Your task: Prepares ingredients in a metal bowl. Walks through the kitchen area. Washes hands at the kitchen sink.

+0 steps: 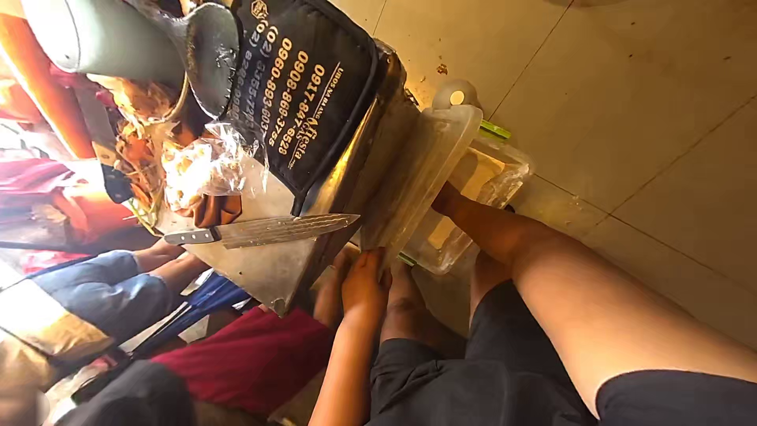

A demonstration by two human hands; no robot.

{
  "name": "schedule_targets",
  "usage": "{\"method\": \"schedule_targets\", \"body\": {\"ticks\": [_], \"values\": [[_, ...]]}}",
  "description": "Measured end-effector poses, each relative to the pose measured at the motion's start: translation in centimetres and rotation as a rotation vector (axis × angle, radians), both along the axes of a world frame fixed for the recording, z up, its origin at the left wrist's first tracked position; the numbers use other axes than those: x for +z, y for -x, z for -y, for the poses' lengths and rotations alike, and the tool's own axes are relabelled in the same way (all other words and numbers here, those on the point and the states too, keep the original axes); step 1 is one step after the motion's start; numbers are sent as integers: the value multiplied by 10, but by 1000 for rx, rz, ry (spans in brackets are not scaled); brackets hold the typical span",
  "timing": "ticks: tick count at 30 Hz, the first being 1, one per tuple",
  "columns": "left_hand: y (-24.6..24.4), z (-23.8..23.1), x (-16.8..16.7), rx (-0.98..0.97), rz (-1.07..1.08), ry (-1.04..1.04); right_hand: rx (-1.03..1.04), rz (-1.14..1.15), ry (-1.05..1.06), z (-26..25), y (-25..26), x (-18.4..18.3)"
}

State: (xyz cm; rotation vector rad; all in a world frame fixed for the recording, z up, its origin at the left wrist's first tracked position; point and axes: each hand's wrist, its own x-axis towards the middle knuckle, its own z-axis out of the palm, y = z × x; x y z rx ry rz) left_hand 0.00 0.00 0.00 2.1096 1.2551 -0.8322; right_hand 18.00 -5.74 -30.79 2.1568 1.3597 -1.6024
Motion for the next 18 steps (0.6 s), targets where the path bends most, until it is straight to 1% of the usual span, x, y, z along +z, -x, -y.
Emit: {"method": "schedule_targets", "body": {"ticks": [3,4,6,8,10,15,16,17,18], "values": [[0,0,-1,11,29,-2,-185,24,113,19,0,-19],[0,0,0,21,27,0,-237,19,175,26,5,-19],[-2,-3,3,37,10,10,-278,0,325,32,14,-6],[-2,-5,5,44,3,26,-145,-15,421,36,18,7],[-2,-4,3,41,-8,27,17,-28,442,35,14,23],[-7,-4,5,67,-33,74,95,-86,430,29,-9,53],[-6,-3,5,66,-23,69,118,-129,439,31,-17,51],[-5,-3,5,66,-10,62,181,-192,440,33,-24,39],[-4,-4,6,68,-10,63,207,-249,425,39,-28,16]]}}
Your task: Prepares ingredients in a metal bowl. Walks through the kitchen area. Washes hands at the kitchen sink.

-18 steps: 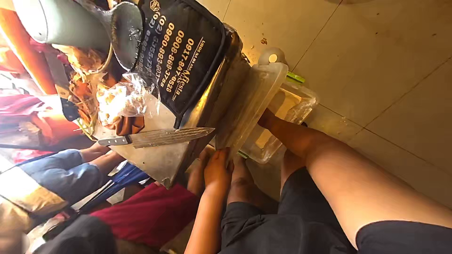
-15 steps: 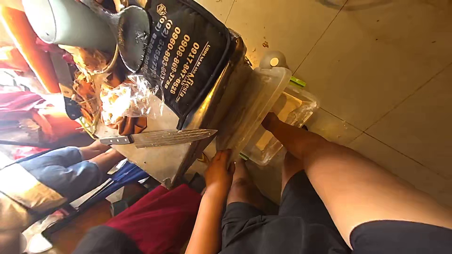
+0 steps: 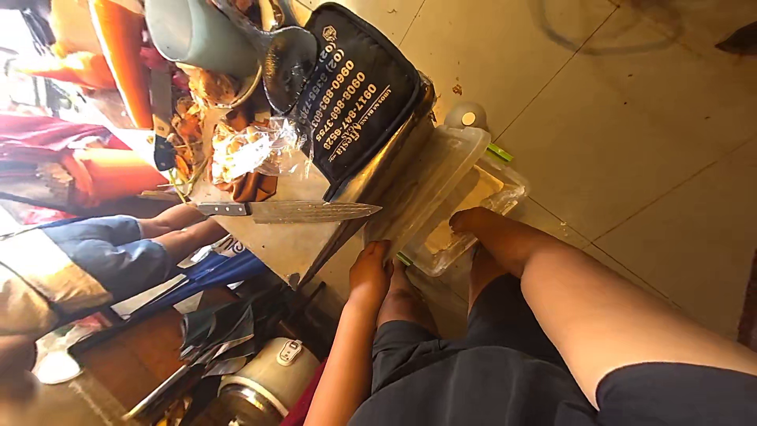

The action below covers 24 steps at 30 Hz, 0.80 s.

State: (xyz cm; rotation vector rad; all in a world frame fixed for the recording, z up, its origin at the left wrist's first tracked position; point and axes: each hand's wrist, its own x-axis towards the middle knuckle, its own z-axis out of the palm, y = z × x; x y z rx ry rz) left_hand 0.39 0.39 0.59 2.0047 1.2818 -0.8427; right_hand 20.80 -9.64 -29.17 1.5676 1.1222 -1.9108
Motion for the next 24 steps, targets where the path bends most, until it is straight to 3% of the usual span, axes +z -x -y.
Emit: {"method": "schedule_targets", "body": {"ticks": [2,3,7,13,20,24], "values": [[0,-2,1,7,-14,15,-79,-78,12,12,-8,-24],[1,-3,2,14,-14,22,-172,-102,36,15,-13,-16],[2,-4,3,23,7,35,-474,-122,182,7,-34,87],[2,-7,7,33,23,80,-479,-230,105,43,-66,156],[4,26,-11,-2,109,184,-628,-328,-22,95,-124,311],[3,63,-20,-118,45,327,-741,-343,-84,104,-145,377]]}}
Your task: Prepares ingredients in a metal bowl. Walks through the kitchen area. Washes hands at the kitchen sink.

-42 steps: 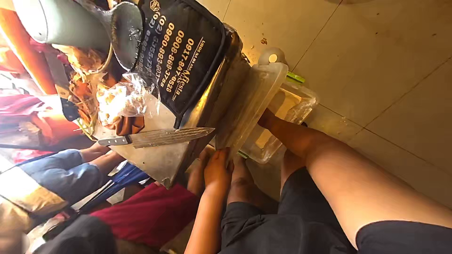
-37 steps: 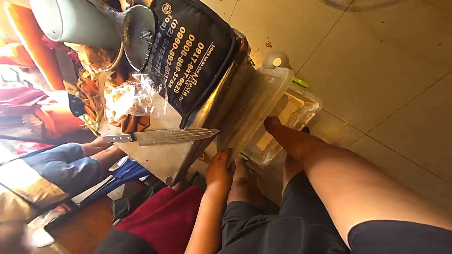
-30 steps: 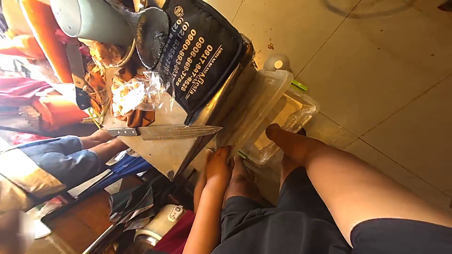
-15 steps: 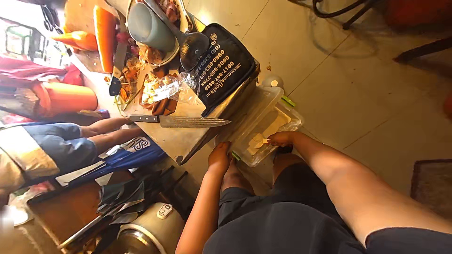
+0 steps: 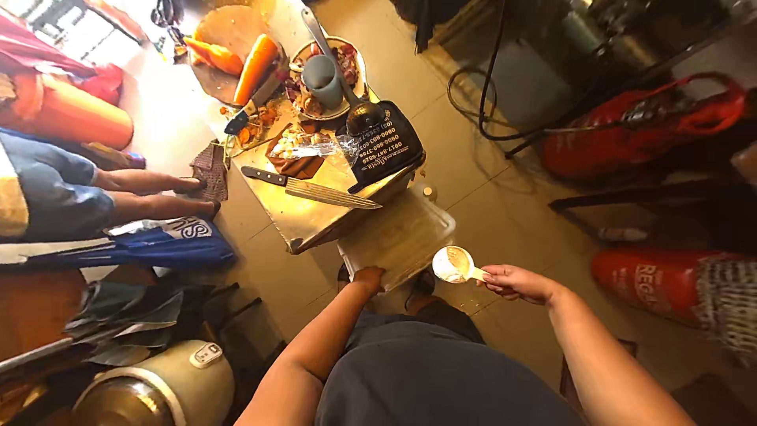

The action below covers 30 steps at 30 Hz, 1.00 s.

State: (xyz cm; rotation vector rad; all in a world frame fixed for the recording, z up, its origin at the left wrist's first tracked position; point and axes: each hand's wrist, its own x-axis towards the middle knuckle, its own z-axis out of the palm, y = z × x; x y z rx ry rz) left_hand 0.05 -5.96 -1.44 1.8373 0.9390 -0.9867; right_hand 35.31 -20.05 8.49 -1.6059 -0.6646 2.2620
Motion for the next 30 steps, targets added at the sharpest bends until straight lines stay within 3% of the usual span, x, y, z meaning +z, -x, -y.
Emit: {"method": "schedule_targets", "body": {"ticks": [3,7,12,20,24,30], "values": [[26,3,4,66,19,15,-34,51,-50,-11,-2,32],[117,-1,35,362,7,-81,-33,80,-140,-39,16,65],[281,-12,64,587,-128,-175,-120,79,-302,-88,86,125],[535,-12,54,875,-167,-161,-247,23,-545,-200,253,203],[607,11,60,941,-163,-84,-265,32,-654,-274,327,208],[671,-1,31,993,-97,-107,-243,38,-678,-390,431,219]]}}
